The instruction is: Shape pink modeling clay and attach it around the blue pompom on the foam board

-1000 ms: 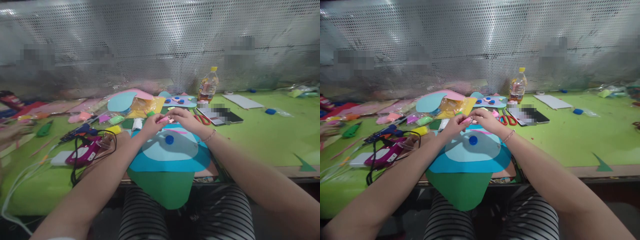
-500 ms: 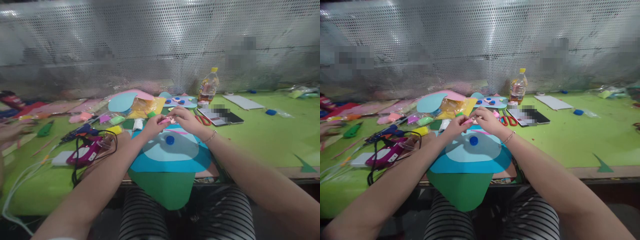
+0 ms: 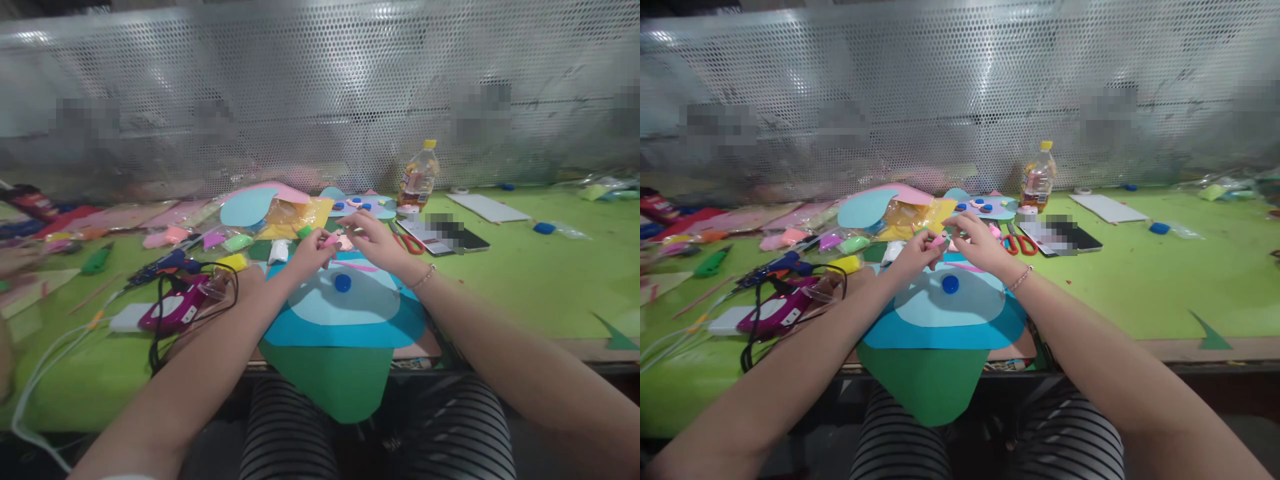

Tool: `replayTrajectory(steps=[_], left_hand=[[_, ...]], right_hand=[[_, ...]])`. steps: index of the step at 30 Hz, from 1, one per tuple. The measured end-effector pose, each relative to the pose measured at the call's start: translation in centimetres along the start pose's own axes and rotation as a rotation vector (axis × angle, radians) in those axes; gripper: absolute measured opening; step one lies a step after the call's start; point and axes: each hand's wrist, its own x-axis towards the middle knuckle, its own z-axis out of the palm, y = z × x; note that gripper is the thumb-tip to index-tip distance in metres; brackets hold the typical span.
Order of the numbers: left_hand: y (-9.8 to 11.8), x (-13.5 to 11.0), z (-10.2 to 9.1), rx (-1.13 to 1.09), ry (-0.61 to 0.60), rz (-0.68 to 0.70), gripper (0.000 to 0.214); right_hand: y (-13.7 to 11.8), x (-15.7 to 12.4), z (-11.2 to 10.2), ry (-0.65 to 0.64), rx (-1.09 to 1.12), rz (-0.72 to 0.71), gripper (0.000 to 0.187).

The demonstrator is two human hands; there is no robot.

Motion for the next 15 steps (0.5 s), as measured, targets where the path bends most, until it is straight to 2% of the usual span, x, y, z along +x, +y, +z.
replayTrajectory(steps=[3, 8, 15], left_hand=[[0.2, 0.0, 0.0, -0.203, 0.009, -0.056, 0.028], [0.7, -0.1, -0.2, -0.622, -0.09, -0.23, 0.042], [0.5, 0.0, -0.4, -0.775, -0.161, -0.284, 0.031]], right_hand=[[0.2, -0.1, 0.7, 0.022, 0.126, 0.125, 0.028], [0.0, -0.2, 1.6, 0.007, 0.341, 0.264, 0.026], [-0.8, -0.2, 1.9, 0.013, 0.428, 0.296, 0.023]])
